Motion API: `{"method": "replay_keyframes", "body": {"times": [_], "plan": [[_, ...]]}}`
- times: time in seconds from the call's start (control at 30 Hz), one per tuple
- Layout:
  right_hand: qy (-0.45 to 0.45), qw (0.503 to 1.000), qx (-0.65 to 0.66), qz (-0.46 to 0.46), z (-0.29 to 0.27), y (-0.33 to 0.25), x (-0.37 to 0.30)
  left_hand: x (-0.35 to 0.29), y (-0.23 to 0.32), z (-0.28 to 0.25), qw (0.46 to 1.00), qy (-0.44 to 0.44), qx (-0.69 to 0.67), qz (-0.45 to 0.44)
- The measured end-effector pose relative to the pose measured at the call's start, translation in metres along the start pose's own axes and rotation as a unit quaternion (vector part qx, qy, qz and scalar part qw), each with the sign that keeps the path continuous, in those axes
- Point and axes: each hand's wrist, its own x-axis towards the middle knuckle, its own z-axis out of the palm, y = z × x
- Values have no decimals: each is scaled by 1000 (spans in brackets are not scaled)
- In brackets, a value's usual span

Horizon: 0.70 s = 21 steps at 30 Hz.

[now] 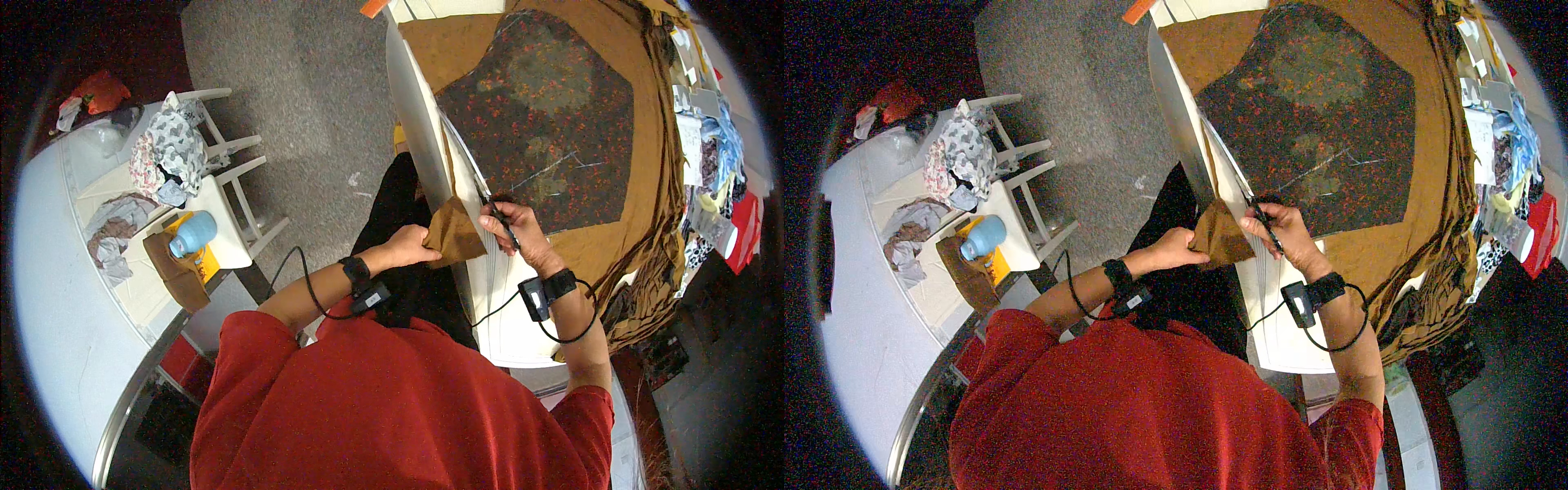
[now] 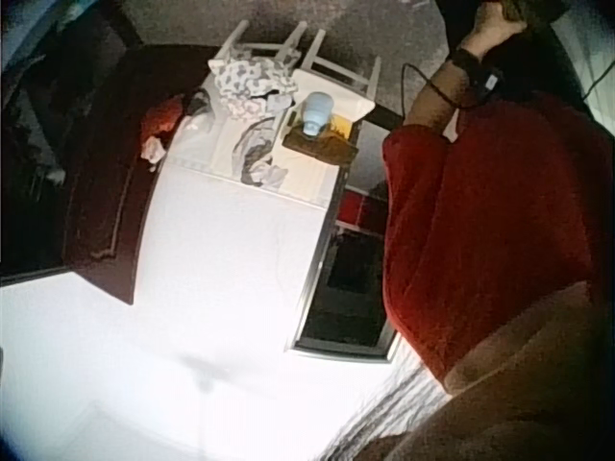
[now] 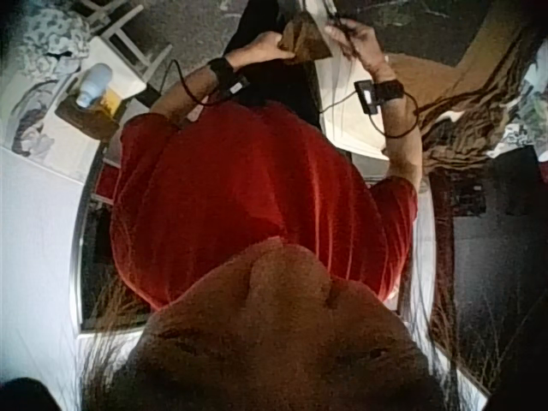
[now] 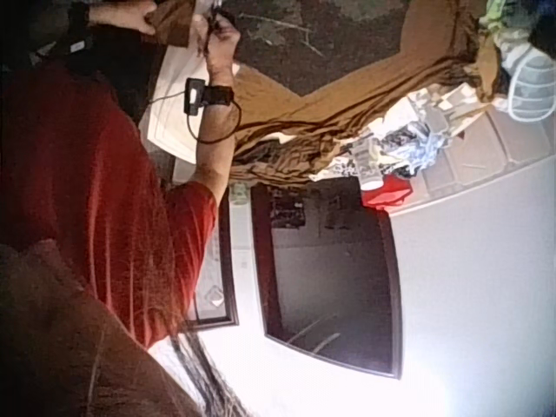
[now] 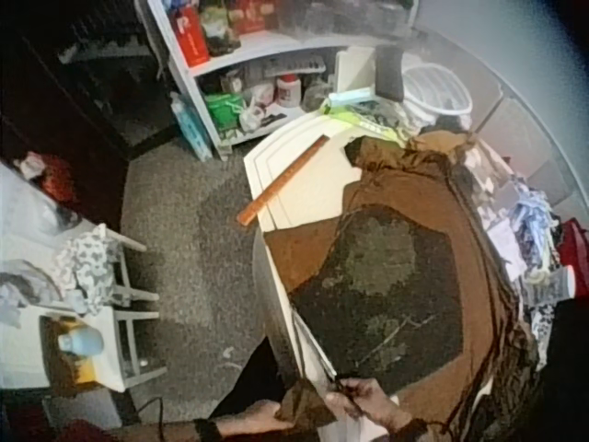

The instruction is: The person uses scissors to cut along the edge of a patterned fabric piece on a table. They then unfold a large brown cloth, place the cut patterned fabric onto it, and smooth it out by hand.

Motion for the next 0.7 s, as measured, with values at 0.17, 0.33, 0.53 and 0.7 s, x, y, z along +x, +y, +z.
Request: {"method": "replay_keyframes", "body": {"times": [0.17, 0.33, 0.53, 0.7], "plan": [[-11, 996, -74, -45, 16, 7, -37, -9, 21, 2, 980, -107, 138, 97], [62, 997, 45, -9, 28, 51, -105, 1, 76, 2, 934, -202, 207, 210], [319, 914, 240, -65, 49, 123, -189, 32, 155, 44, 840, -322, 253, 356], [502, 774, 374, -98, 86, 182, -235, 37, 212, 129, 790, -442, 225, 361]]}}
